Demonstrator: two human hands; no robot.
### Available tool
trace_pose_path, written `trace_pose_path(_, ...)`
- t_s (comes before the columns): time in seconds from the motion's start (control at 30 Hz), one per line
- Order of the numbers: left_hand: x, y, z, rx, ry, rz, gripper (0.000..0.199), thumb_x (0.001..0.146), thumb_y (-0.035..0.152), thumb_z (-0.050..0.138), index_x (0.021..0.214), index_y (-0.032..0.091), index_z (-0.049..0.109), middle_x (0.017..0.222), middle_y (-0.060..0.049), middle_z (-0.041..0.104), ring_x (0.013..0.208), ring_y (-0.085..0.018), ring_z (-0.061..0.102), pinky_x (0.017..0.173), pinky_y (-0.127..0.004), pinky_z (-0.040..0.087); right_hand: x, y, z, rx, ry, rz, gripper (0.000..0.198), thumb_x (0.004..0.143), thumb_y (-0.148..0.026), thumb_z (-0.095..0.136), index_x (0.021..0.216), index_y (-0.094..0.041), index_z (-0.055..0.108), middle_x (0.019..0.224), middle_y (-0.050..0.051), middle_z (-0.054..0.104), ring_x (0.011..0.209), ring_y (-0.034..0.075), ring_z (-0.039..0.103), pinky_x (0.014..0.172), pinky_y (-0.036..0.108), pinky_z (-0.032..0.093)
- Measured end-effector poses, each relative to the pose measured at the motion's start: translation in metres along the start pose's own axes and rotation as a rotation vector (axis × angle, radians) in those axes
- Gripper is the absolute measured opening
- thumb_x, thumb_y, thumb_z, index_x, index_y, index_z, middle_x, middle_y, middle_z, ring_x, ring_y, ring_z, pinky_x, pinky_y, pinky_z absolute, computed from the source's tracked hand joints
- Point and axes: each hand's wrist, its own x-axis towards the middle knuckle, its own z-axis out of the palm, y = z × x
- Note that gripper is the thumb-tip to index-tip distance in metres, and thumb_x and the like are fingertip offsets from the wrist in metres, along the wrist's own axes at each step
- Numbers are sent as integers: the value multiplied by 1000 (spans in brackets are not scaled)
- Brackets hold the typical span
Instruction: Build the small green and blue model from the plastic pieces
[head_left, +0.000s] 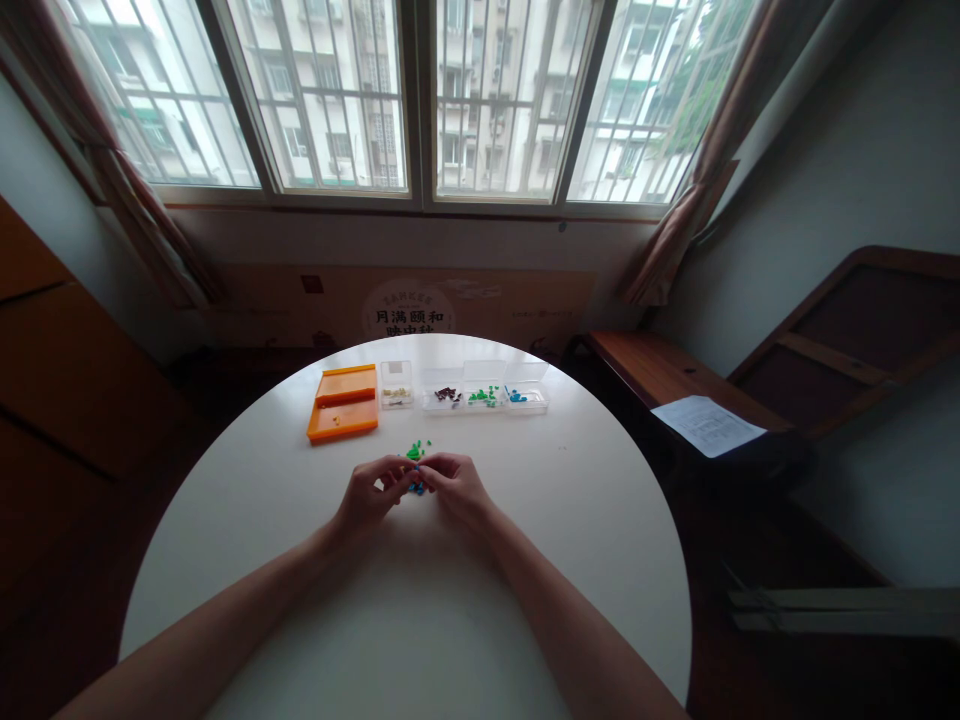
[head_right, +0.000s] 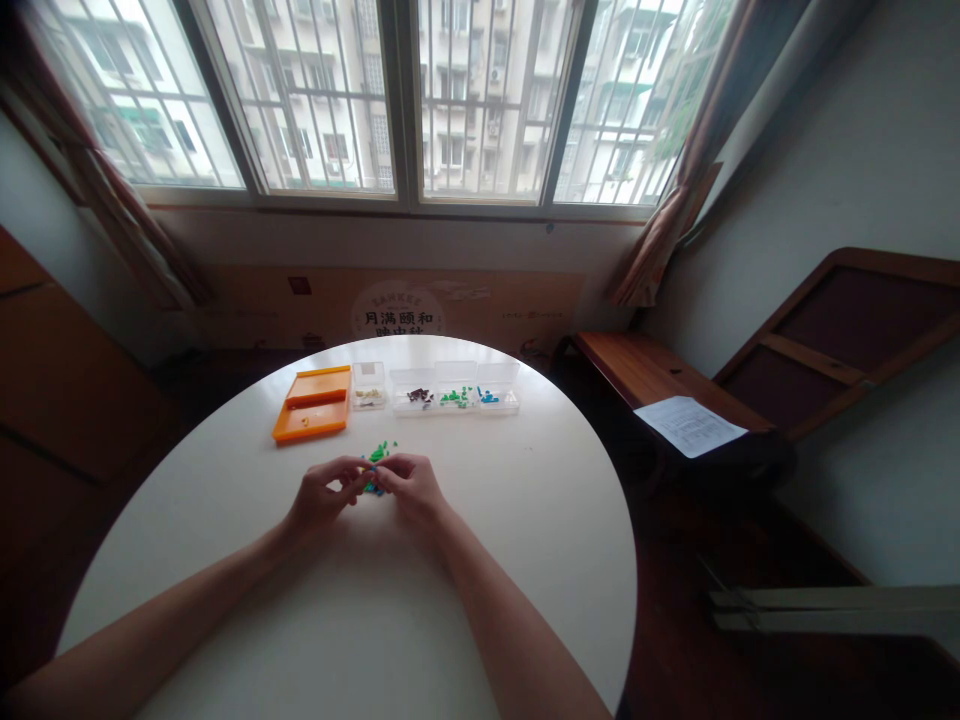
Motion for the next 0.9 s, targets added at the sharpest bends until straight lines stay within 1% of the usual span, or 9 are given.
trace_pose_path(0.4, 0, 1, 0, 10, -3, 10, 18, 79, 29, 60, 85, 14, 65, 54, 0, 60, 41, -8, 53, 42, -17, 44, 1, 0, 1, 18, 8, 11, 25, 64, -33, 71, 76, -11, 69, 58, 2, 63, 50, 9, 50, 49, 21, 39)
trace_pose_path(0.9, 1, 3, 0, 8, 10, 3, 17, 78, 28, 62, 84, 13, 66, 53, 1, 59, 41, -8, 53, 42, -17, 43, 0, -4, 3, 13, 8, -6, 23, 67, -34, 68, 74, -11, 68, 57, 1, 61, 49, 8, 48, 48, 21, 38)
